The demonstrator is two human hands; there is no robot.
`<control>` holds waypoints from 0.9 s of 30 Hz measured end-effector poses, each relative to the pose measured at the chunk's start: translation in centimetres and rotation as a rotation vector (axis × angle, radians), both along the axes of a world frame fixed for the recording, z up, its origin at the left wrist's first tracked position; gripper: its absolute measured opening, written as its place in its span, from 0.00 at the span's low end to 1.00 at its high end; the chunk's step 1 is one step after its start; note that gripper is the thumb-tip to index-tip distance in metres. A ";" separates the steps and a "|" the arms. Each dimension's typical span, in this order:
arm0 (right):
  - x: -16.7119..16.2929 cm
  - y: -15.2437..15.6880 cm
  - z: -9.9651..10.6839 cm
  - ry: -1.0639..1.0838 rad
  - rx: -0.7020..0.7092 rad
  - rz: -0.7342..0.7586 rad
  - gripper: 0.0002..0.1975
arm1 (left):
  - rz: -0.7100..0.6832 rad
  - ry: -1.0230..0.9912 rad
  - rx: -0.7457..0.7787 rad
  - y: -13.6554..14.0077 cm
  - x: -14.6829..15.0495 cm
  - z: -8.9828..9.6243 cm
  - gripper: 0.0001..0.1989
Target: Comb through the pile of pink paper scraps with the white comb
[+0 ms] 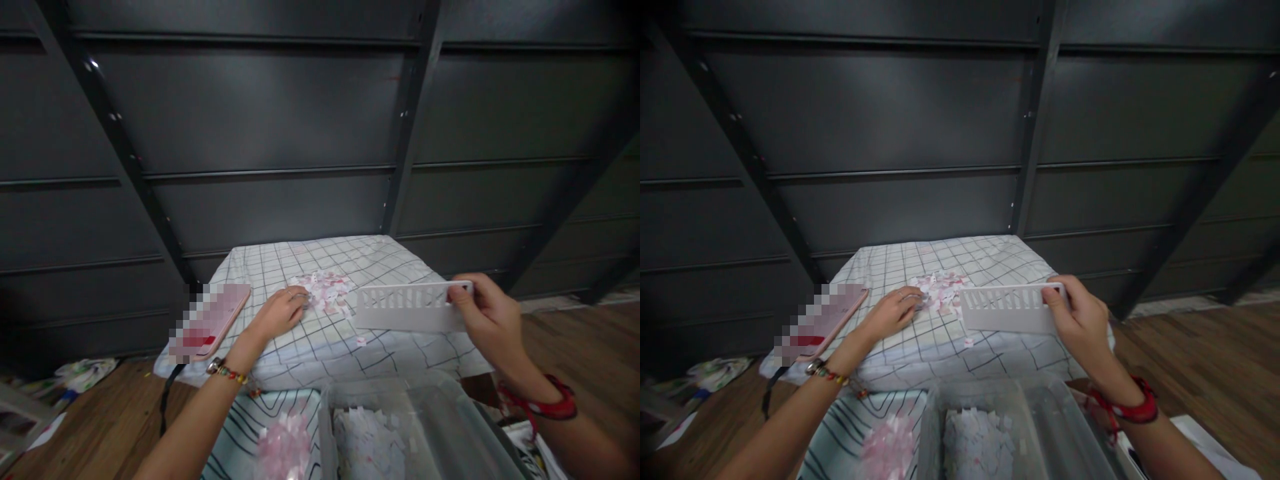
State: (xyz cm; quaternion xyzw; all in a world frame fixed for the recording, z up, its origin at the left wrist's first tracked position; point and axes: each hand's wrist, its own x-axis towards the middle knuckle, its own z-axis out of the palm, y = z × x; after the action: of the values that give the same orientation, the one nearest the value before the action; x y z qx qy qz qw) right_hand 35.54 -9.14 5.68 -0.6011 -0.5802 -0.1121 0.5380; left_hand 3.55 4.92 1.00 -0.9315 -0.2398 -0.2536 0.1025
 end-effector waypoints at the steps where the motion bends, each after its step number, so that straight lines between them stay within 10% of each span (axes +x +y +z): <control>1: -0.1 0.1 -0.2 -0.001 -0.012 0.011 0.15 | 0.001 0.000 -0.001 0.0 0.0 0.0 0.11; 27: -0.5 1.9 -1.5 0.002 0.083 -0.017 0.11 | 0.010 0.013 -0.021 0.1 0.0 -0.1 0.10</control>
State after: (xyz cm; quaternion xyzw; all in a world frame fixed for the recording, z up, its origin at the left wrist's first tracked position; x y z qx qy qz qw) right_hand 35.04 -7.19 4.21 -0.5833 -0.5694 -0.1400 0.5620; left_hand 3.51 5.02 0.92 -0.9329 -0.2465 -0.2444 0.0955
